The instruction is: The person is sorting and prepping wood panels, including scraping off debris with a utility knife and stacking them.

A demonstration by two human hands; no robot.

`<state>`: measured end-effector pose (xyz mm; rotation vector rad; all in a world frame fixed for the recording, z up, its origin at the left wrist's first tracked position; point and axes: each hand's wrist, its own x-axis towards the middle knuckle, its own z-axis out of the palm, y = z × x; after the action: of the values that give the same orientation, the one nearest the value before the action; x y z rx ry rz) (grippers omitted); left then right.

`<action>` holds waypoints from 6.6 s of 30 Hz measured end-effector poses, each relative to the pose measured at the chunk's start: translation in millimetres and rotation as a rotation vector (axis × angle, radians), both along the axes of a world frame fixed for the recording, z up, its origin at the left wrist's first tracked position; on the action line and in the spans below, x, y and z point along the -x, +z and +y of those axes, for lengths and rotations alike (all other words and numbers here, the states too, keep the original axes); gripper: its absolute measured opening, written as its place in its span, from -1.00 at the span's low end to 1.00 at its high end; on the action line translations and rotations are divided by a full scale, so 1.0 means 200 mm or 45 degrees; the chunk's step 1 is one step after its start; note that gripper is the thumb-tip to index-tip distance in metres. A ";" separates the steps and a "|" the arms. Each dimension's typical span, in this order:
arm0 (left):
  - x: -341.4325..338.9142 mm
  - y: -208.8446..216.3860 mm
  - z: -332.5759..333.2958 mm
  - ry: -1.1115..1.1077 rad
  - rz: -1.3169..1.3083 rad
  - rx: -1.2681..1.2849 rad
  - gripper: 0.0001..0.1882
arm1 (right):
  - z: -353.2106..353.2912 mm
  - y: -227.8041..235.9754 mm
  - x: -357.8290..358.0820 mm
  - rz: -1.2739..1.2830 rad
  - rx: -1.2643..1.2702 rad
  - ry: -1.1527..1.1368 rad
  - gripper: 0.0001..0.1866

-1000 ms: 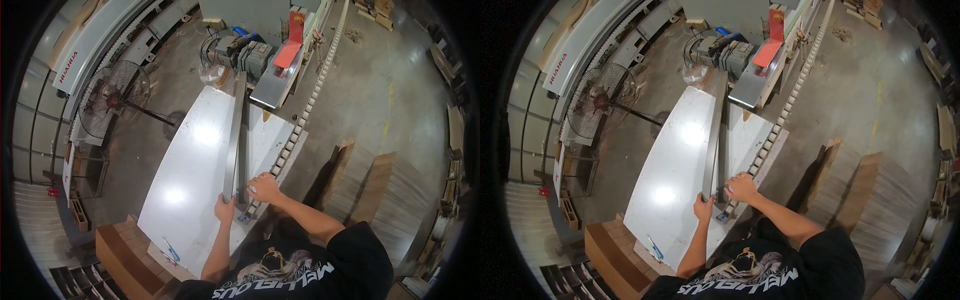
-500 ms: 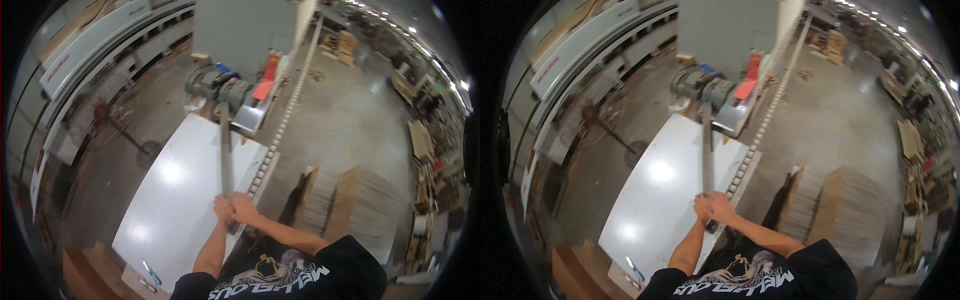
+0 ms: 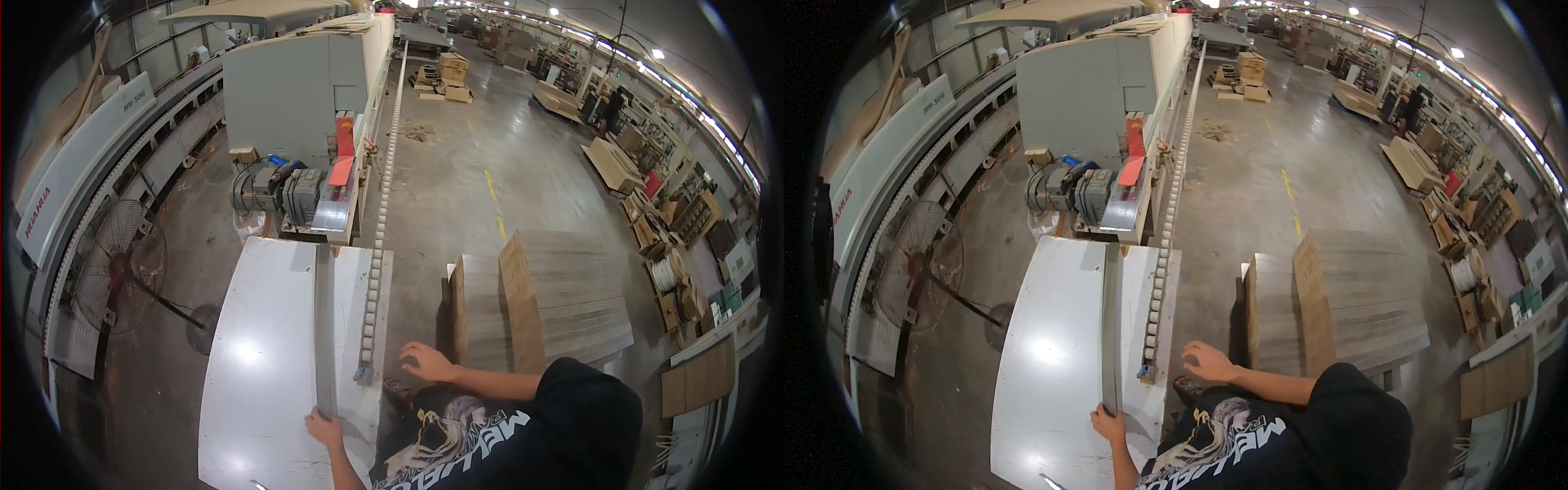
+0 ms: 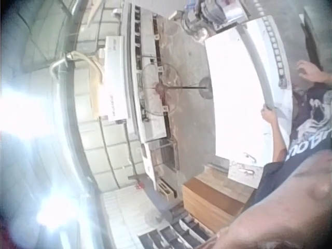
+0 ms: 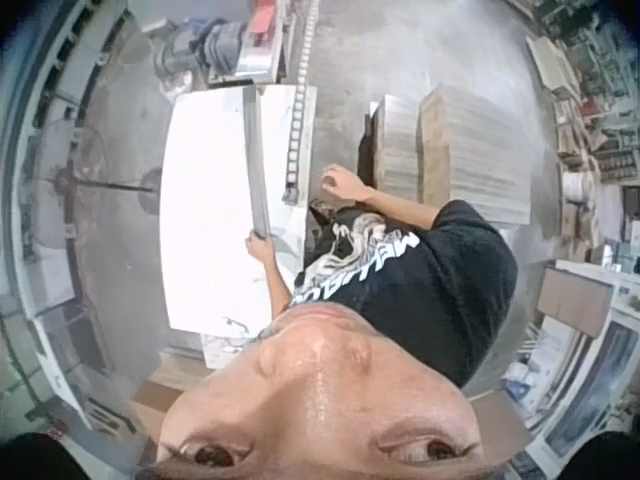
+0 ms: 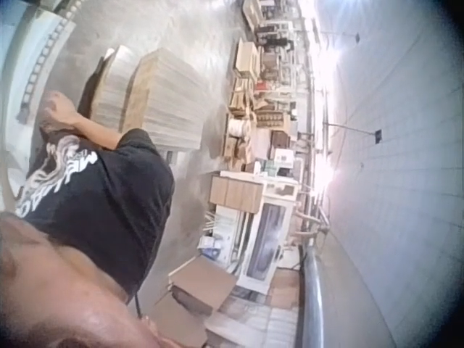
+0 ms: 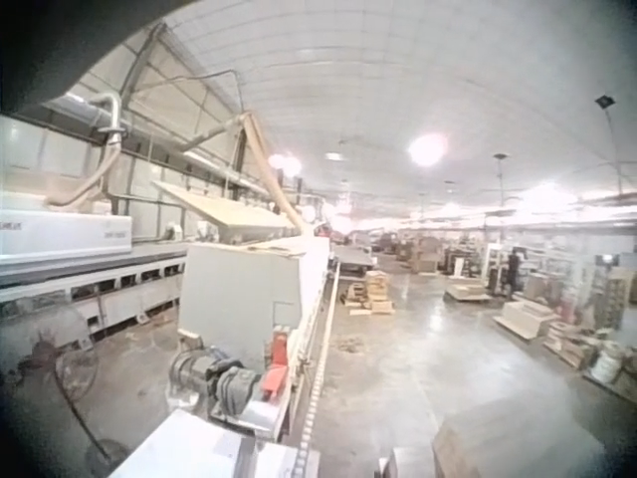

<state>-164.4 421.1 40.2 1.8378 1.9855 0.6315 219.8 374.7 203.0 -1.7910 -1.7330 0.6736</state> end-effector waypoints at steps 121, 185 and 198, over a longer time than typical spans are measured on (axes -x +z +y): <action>1.21 0.27 -4.60 2.066 -0.594 -0.031 -0.50 | -1.02 -0.28 2.52 -0.507 -0.533 1.486 -0.43; 7.09 0.38 1.69 -0.596 -0.221 0.615 -0.56 | -0.45 -0.16 4.97 -0.847 0.845 -1.556 -0.50; 7.02 0.52 1.57 -0.455 0.593 1.323 -0.38 | -0.79 -0.75 4.07 -0.888 0.923 -1.402 -0.57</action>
<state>-1568.0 734.6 143.4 1.5971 1.6078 -0.8597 -594.3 216.3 52.2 -3.2945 -0.4848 0.1574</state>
